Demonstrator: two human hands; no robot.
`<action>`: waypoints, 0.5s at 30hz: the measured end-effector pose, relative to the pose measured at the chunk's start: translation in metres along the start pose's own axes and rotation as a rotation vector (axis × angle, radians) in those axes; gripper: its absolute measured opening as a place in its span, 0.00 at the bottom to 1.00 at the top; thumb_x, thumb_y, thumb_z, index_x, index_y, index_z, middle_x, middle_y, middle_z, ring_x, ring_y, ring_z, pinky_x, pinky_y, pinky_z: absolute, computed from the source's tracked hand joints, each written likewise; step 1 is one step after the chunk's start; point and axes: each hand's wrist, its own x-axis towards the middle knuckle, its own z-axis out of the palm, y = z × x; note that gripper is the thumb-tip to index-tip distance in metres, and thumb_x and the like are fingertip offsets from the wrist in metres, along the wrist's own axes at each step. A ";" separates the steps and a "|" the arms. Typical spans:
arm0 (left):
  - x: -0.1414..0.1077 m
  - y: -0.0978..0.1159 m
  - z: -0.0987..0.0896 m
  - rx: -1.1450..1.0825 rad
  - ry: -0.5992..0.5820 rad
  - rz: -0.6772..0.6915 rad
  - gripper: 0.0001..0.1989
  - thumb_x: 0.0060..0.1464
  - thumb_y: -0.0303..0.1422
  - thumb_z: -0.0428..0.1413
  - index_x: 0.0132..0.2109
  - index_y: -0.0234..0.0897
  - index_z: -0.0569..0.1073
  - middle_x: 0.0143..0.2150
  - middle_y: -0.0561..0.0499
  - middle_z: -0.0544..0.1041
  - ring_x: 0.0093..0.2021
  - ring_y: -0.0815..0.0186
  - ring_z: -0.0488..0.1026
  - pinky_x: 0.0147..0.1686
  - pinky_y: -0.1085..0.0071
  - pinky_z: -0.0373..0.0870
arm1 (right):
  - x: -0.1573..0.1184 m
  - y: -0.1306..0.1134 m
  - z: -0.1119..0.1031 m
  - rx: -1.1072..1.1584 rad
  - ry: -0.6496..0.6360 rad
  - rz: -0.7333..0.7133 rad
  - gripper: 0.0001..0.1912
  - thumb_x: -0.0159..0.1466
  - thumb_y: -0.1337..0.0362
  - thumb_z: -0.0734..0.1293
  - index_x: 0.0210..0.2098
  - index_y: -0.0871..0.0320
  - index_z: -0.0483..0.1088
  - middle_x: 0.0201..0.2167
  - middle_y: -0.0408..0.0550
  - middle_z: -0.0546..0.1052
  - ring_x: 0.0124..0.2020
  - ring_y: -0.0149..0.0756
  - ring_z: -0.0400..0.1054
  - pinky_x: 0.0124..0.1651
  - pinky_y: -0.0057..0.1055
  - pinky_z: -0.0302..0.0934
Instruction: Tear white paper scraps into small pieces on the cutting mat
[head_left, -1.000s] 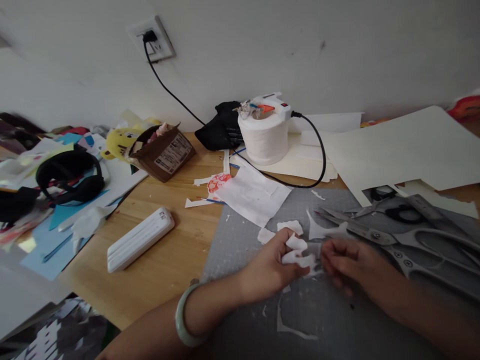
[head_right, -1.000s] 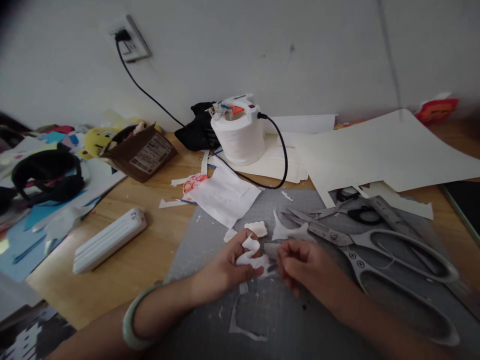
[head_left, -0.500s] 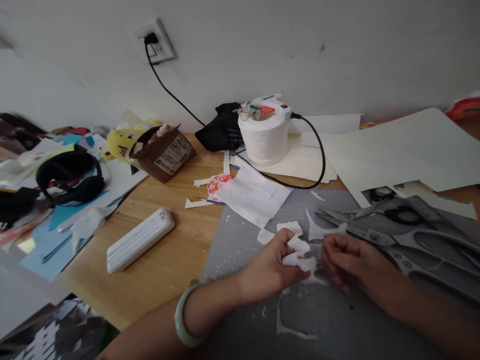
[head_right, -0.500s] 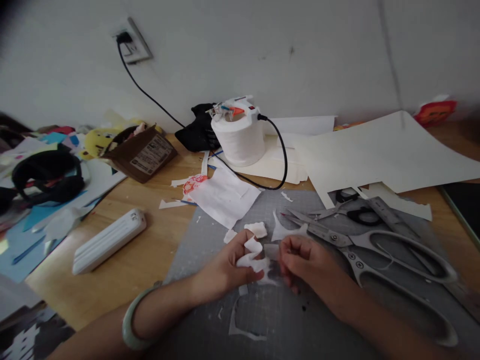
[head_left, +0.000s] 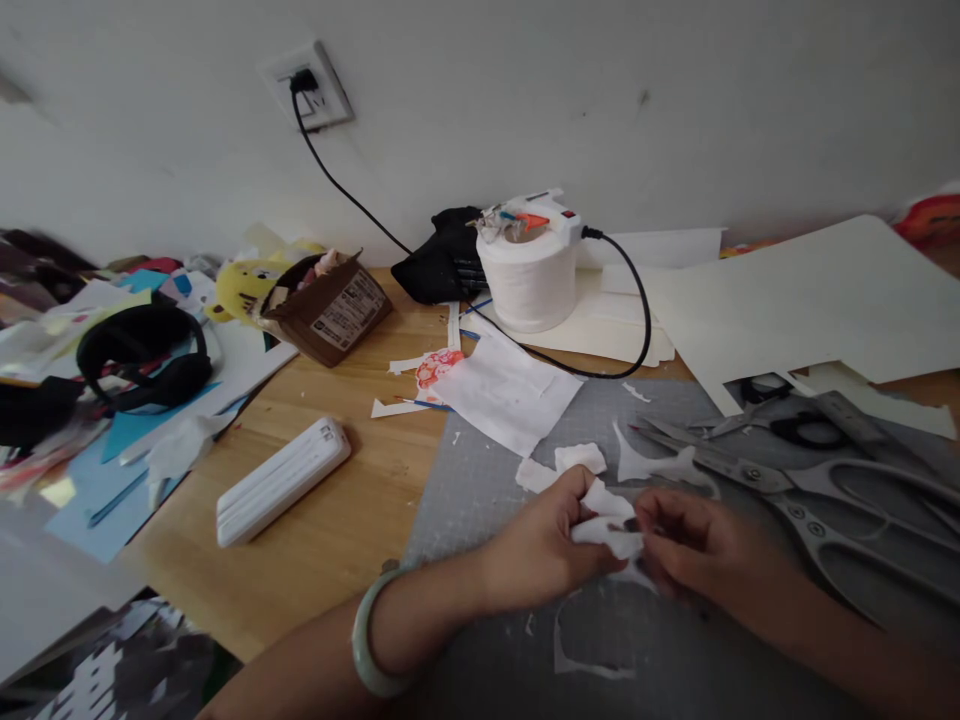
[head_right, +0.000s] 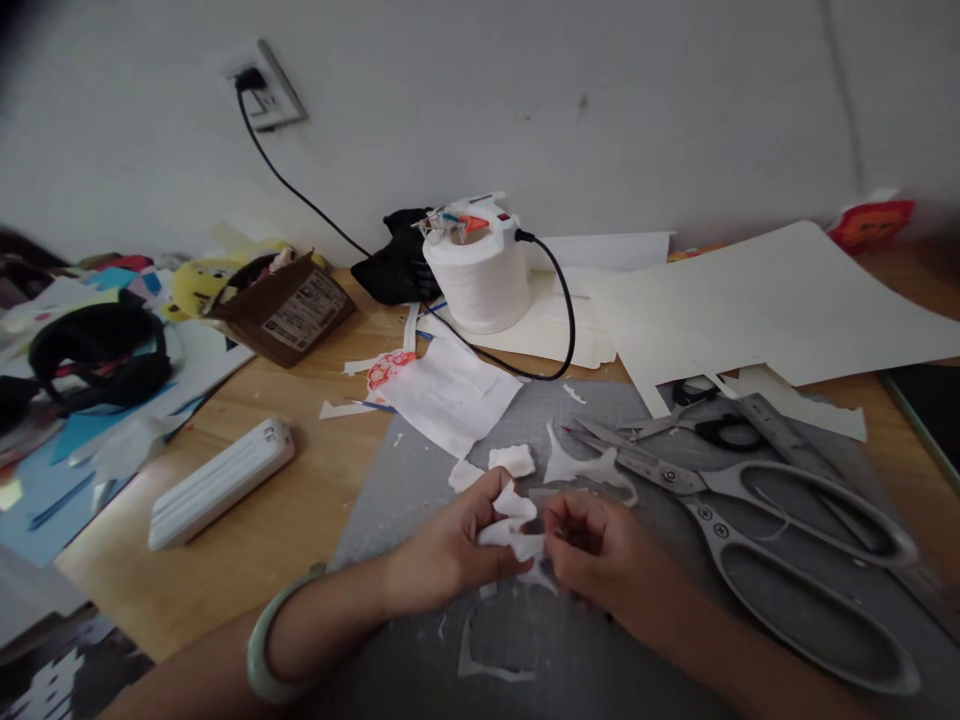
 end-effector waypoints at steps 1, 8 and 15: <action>0.000 0.000 0.000 0.008 -0.003 -0.007 0.17 0.42 0.29 0.58 0.36 0.36 0.57 0.30 0.56 0.63 0.27 0.76 0.58 0.25 0.79 0.53 | -0.001 0.000 0.001 -0.005 0.008 0.014 0.09 0.49 0.60 0.63 0.22 0.56 0.57 0.12 0.33 0.60 0.13 0.21 0.51 0.16 0.21 0.48; -0.001 0.002 0.000 -0.028 0.003 -0.032 0.19 0.41 0.31 0.60 0.36 0.36 0.57 0.30 0.56 0.62 0.26 0.77 0.57 0.24 0.78 0.50 | -0.002 0.000 -0.005 0.036 0.036 0.059 0.09 0.49 0.60 0.64 0.22 0.57 0.58 0.12 0.34 0.62 0.13 0.22 0.52 0.15 0.21 0.50; 0.001 0.003 0.000 -0.036 0.018 -0.020 0.18 0.39 0.27 0.59 0.32 0.37 0.55 0.27 0.59 0.59 0.25 0.77 0.56 0.25 0.78 0.50 | 0.001 -0.001 -0.010 0.311 0.103 -0.017 0.14 0.54 0.58 0.63 0.18 0.57 0.55 0.14 0.35 0.60 0.14 0.22 0.52 0.15 0.19 0.48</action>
